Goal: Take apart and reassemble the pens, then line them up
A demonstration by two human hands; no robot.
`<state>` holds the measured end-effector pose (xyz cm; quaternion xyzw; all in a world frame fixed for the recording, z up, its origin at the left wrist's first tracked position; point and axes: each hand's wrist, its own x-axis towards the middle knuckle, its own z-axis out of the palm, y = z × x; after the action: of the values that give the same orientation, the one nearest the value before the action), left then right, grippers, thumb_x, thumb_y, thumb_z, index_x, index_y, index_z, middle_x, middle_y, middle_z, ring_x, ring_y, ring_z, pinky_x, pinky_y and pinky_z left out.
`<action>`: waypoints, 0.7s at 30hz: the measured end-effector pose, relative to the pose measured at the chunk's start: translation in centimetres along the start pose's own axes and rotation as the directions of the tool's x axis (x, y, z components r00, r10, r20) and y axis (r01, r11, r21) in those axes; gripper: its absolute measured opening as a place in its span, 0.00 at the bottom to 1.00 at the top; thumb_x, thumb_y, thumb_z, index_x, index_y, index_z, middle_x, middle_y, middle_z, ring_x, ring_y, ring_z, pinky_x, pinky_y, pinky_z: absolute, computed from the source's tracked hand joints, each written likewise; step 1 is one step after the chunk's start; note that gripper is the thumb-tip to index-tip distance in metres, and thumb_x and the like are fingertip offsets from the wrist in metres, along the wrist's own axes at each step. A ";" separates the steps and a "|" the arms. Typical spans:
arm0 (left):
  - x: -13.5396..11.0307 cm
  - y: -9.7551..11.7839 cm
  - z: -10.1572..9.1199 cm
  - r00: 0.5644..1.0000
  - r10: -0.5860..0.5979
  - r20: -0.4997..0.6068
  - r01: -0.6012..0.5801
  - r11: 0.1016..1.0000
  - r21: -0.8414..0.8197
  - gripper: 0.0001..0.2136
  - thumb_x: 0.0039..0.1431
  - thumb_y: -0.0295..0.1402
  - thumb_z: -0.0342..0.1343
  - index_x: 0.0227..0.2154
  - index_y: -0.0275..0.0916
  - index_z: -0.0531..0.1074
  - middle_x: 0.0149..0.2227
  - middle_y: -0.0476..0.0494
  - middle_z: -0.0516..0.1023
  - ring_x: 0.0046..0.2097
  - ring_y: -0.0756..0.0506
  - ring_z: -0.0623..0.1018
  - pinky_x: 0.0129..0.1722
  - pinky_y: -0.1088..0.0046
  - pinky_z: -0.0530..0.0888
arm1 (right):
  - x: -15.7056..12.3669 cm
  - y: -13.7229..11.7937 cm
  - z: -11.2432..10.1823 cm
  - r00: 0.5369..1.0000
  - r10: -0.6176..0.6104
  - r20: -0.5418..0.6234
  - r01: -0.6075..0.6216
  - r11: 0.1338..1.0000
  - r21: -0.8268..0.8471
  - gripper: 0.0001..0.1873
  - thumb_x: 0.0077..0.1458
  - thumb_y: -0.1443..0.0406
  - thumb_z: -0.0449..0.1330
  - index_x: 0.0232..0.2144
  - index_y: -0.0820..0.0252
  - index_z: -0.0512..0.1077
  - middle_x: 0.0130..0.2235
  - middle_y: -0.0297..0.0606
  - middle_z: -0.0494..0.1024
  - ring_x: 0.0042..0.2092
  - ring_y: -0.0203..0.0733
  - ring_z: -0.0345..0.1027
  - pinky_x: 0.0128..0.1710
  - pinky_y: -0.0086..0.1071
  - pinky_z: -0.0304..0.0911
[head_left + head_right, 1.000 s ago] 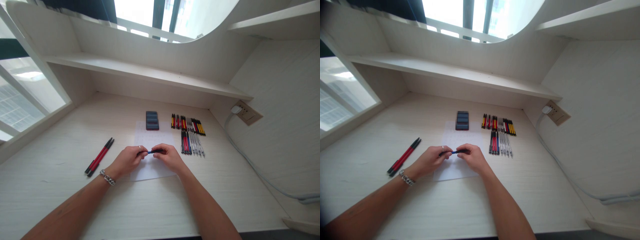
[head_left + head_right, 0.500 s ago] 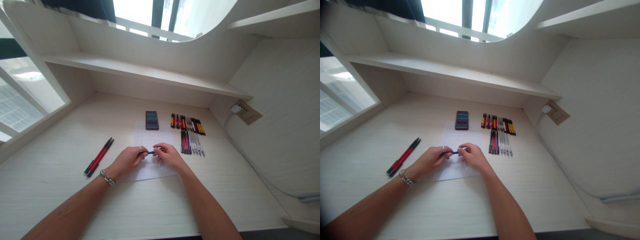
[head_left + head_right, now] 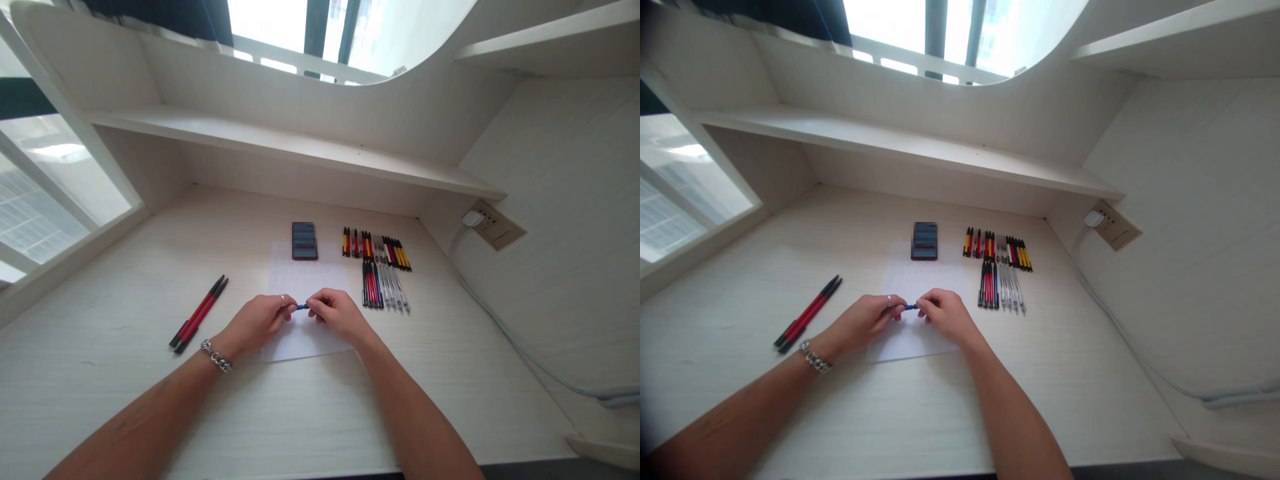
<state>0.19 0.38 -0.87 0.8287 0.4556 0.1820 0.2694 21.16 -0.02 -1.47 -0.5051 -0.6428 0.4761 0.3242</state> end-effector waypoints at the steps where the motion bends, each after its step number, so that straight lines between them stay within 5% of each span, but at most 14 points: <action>1: 0.0 0.0 0.0 1.000 -0.006 0.000 0.006 1.000 -0.002 0.13 0.64 0.36 0.43 0.37 0.42 0.73 0.30 0.47 0.78 0.32 0.46 0.75 0.34 0.73 0.67 | 0.0 0.0 0.0 0.999 -0.034 -0.017 0.034 0.999 0.016 0.10 0.52 0.59 0.60 0.31 0.60 0.75 0.30 0.36 0.77 0.30 0.35 0.68 0.30 0.27 0.61; 4: 0.0 -0.1 0.0 1.000 -0.016 -0.003 0.016 1.000 -0.016 0.12 0.63 0.35 0.44 0.36 0.42 0.73 0.31 0.47 0.79 0.32 0.46 0.76 0.34 0.73 0.66 | 0.1 0.0 0.0 0.998 -0.050 -0.027 0.051 0.997 0.050 0.13 0.50 0.59 0.62 0.37 0.59 0.75 0.36 0.37 0.78 0.33 0.36 0.69 0.33 0.28 0.63; 8: 0.1 0.1 -0.1 1.000 -0.002 -0.003 0.002 1.000 -0.004 0.12 0.63 0.34 0.44 0.35 0.41 0.73 0.31 0.48 0.78 0.32 0.47 0.75 0.33 0.73 0.66 | 0.0 0.1 -0.1 0.999 0.036 0.024 -0.036 0.999 -0.006 0.18 0.57 0.55 0.53 0.31 0.61 0.75 0.27 0.37 0.77 0.25 0.34 0.64 0.25 0.28 0.58; 13: 0.0 0.3 -0.2 1.000 -0.006 -0.028 0.006 1.000 -0.007 0.12 0.63 0.33 0.43 0.36 0.41 0.73 0.31 0.47 0.78 0.33 0.47 0.75 0.33 0.73 0.66 | 0.0 -0.1 -0.1 0.997 -0.069 -0.046 0.071 0.997 0.032 0.11 0.49 0.61 0.63 0.36 0.59 0.75 0.36 0.36 0.78 0.35 0.37 0.69 0.34 0.28 0.63; 18: 0.0 0.5 -0.2 1.000 -0.008 -0.027 0.007 0.999 -0.053 0.14 0.64 0.33 0.43 0.44 0.43 0.72 0.36 0.47 0.79 0.36 0.47 0.76 0.37 0.74 0.68 | -0.1 -0.4 -0.1 1.000 -0.003 -0.008 0.003 1.000 -0.014 0.16 0.57 0.57 0.53 0.31 0.61 0.75 0.28 0.36 0.76 0.26 0.34 0.65 0.27 0.28 0.59; 21: -0.1 0.6 -0.3 1.000 -0.002 -0.030 0.001 0.999 -0.039 0.14 0.64 0.39 0.45 0.46 0.45 0.72 0.40 0.46 0.80 0.39 0.45 0.77 0.38 0.73 0.68 | -0.2 -0.5 -0.2 0.997 -0.061 -0.039 0.061 0.998 -0.006 0.10 0.54 0.62 0.58 0.33 0.60 0.76 0.31 0.36 0.78 0.30 0.35 0.68 0.32 0.29 0.62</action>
<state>0.42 0.11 -0.29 0.8201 0.4567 0.2030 0.2787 21.16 -0.15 -0.90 -0.4954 -0.6524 0.4545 0.3498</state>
